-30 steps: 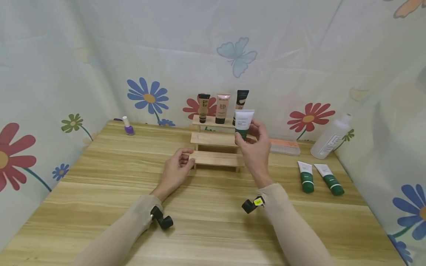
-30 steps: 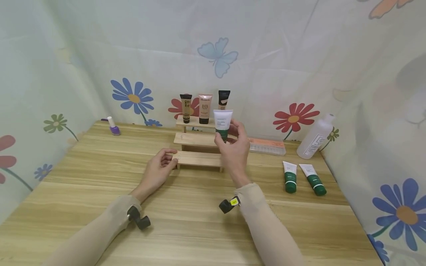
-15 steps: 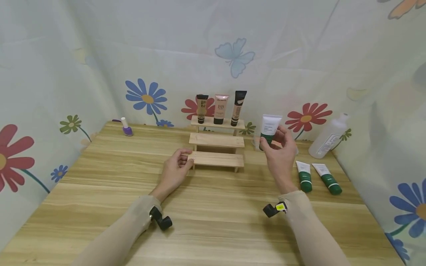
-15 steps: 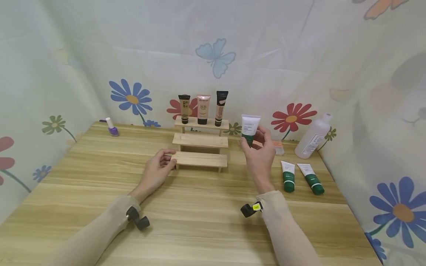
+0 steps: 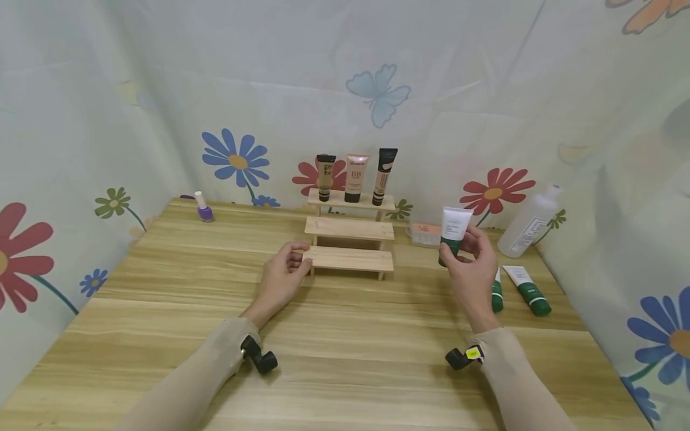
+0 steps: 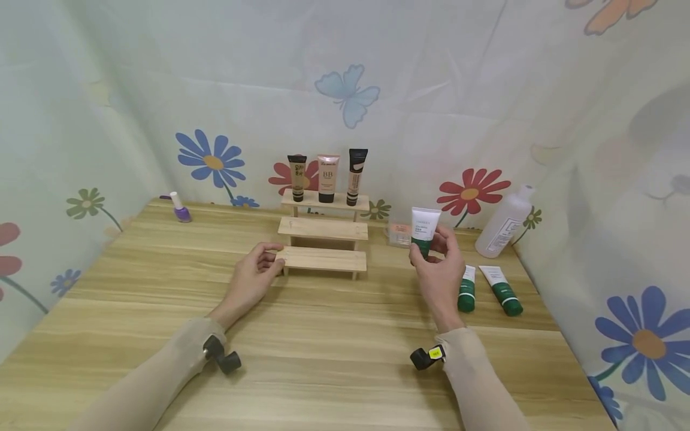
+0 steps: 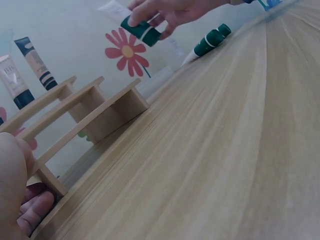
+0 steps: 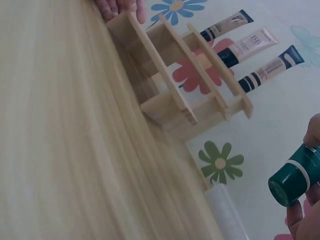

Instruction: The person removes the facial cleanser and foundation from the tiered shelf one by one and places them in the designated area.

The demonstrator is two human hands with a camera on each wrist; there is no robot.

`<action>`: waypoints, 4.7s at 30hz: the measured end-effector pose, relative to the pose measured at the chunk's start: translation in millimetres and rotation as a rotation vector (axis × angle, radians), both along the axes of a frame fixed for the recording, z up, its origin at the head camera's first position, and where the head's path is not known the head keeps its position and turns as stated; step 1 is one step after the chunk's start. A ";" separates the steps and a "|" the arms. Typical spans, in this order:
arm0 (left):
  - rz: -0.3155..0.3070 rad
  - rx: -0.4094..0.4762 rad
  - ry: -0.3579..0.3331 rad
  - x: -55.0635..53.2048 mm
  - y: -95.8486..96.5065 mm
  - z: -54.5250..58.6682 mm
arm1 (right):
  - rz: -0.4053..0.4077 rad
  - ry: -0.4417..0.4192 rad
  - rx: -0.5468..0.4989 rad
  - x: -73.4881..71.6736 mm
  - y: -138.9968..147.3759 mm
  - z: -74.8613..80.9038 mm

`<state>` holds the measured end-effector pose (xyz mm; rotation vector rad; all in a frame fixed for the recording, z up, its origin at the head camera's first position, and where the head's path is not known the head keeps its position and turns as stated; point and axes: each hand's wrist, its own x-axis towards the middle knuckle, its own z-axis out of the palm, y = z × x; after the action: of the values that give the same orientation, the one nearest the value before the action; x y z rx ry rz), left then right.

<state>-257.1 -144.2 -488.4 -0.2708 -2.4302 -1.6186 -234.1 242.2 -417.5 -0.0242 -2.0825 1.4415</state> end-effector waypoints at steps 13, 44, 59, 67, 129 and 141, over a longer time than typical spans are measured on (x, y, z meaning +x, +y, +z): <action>0.003 0.002 0.010 0.6 -0.2 0.0 | -0.044 -0.156 0.102 5.8 16.3 -15.4; 0.010 -0.001 0.001 4.1 1.0 5.0 | -0.076 -0.364 0.285 8.7 27.3 -34.6; 0.009 -0.004 -0.003 3.7 -1.2 5.3 | -0.106 -0.289 0.257 1.0 15.5 -16.4; 0.006 0.003 -0.007 4.2 -1.1 5.5 | -0.072 -0.144 0.144 -12.4 -1.7 -1.4; 0.015 0.001 -0.020 6.4 0.5 6.2 | 0.166 0.133 -0.144 -117.0 -128.9 38.5; 0.009 0.010 -0.023 6.2 0.6 8.0 | 0.157 0.157 -0.126 -117.9 -126.8 38.8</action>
<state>-250.9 -143.7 -480.4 -0.2404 -2.4355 -1.6389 -352.0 115.4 -378.7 0.2007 -1.8993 1.6126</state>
